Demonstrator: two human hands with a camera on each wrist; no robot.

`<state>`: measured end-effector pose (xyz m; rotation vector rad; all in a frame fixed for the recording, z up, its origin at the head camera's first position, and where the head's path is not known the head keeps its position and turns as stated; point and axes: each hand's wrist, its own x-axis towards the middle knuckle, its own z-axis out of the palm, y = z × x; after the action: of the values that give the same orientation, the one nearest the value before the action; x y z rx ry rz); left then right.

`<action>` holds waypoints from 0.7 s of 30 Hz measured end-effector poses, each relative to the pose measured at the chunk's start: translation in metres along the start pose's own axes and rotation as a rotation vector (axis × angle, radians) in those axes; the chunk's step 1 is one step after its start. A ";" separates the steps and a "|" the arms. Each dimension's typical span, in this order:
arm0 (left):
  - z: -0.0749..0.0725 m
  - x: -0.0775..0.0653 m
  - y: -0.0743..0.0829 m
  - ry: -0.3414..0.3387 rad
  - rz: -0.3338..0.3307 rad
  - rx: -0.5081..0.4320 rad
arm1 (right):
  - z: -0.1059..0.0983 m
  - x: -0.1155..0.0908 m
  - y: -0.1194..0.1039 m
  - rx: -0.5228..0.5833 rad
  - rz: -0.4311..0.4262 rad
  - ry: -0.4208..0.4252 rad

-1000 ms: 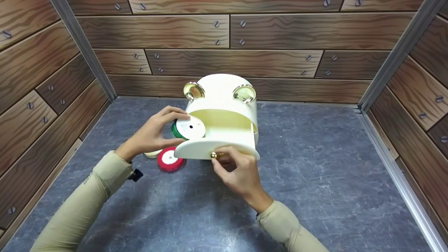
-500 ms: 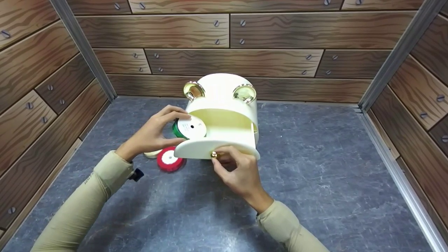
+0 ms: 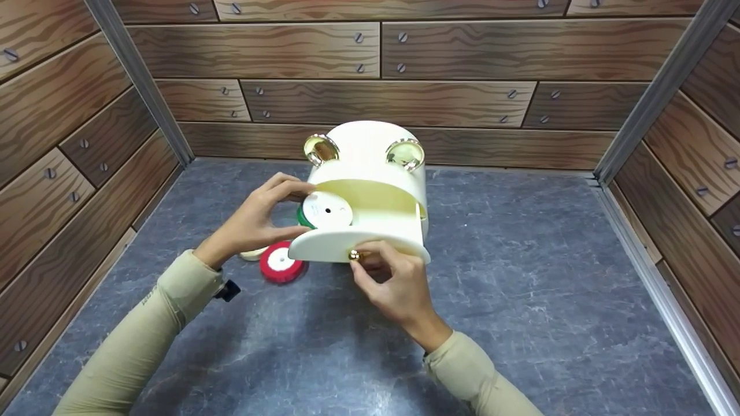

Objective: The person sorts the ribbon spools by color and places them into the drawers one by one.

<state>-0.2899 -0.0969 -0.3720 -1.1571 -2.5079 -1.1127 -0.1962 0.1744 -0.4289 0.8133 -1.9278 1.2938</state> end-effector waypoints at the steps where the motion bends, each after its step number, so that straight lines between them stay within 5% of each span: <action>1: 0.000 0.000 0.000 0.005 0.002 -0.004 | 0.000 0.000 0.000 0.000 -0.002 0.001; 21: 0.005 0.002 -0.005 0.110 0.066 0.015 | 0.001 0.000 0.003 0.008 -0.014 0.010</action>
<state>-0.2945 -0.0946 -0.3773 -1.1334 -2.3747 -1.1072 -0.1985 0.1740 -0.4306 0.8212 -1.9077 1.2954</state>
